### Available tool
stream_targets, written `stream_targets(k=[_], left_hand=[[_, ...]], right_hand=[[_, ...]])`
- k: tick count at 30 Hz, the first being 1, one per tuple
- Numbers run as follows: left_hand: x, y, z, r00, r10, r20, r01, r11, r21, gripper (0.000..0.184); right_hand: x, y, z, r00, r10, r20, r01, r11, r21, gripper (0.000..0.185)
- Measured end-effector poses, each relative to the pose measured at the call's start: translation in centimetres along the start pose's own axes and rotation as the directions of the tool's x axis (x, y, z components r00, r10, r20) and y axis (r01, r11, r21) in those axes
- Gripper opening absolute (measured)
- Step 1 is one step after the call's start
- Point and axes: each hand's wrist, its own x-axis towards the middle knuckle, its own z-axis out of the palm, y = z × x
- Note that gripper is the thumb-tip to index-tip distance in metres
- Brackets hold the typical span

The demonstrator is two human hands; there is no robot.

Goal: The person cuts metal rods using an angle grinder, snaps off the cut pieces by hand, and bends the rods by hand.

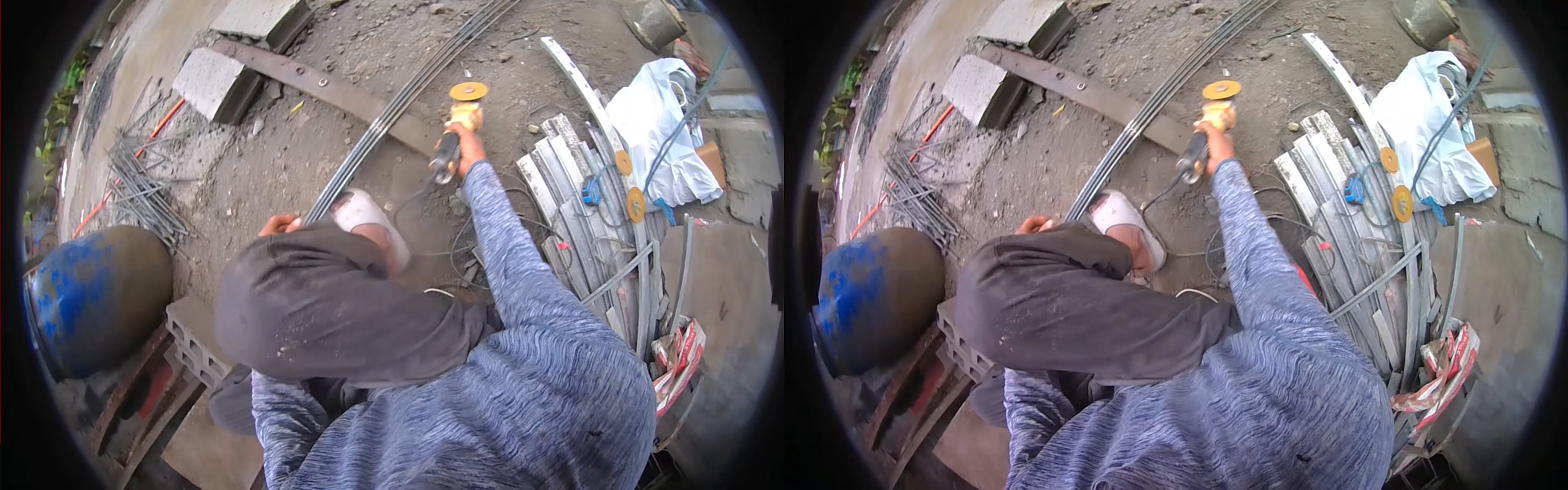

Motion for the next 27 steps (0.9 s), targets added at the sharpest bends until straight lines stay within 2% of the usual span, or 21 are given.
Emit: stream_targets(k=[1, 2, 4, 7, 14, 17, 20, 23, 26, 27], left_hand=[[-1.0, -0.7, -1.3, 0.999, -0.003, -0.044, 0.003, 1.0, 0.013, 0.036], [-2.2, -1.6, -2.4, 0.997, -0.001, -0.08, 0.003, 1.0, 0.027, 0.036], [-4.0, -3.7, -3.7, 0.992, 0.009, -0.124, -0.005, 0.999, 0.035, 0.036], [-6.1, -6.3, -4.6, 0.987, 0.009, -0.159, -0.002, 0.999, 0.044, 0.035], [-8.8, -9.2, -4.7, 0.982, 0.02, -0.189, -0.01, 0.999, 0.053, 0.035], [-10.4, -6.9, -3.6, 0.979, 0.029, -0.2, -0.016, 0.998, 0.066, 0.034], [-10.3, -9.9, -3.6, 0.978, 0.036, -0.205, -0.019, 0.996, 0.085, 0.034], [-11.2, -9.9, -3.1, 0.979, 0.042, -0.201, -0.022, 0.995, 0.098, 0.034], [-12.6, -11.8, -4.0, 0.974, 0.065, -0.215, -0.041, 0.993, 0.114, 0.034], [-13.1, -12.3, -4.1, 0.973, 0.08, -0.218, -0.054, 0.991, 0.122, 0.034]], right_hand=[[-0.2, -0.8, -0.1, 0.998, -0.054, -0.041, 0.054, 0.999, 0.006, 0.03], [1.1, -1.0, -0.7, 0.982, -0.178, -0.065, 0.177, 0.984, -0.02, 0.03], [2.3, -1.4, -1.6, 0.951, -0.269, -0.151, 0.263, 0.963, -0.058, 0.031], [2.2, -2.7, -2.4, 0.97, -0.178, -0.166, 0.184, 0.983, 0.025, 0.032], [6.1, -1.5, -4.7, 0.925, -0.283, -0.252, 0.245, 0.954, -0.17, 0.038], [5.9, -1.5, -4.5, 0.863, -0.36, -0.356, 0.204, 0.891, -0.405, 0.046], [6.0, -0.9, -4.6, 0.836, -0.396, -0.379, 0.195, 0.861, -0.47, 0.053], [6.7, -0.8, -5.3, 0.843, -0.38, -0.38, 0.177, 0.864, -0.471, 0.06], [7.3, -0.8, -5.9, 0.894, -0.322, -0.312, 0.16, 0.879, -0.449, 0.071], [8.6, -0.9, -6.5, 0.899, -0.325, -0.294, 0.136, 0.844, -0.518, 0.077]])
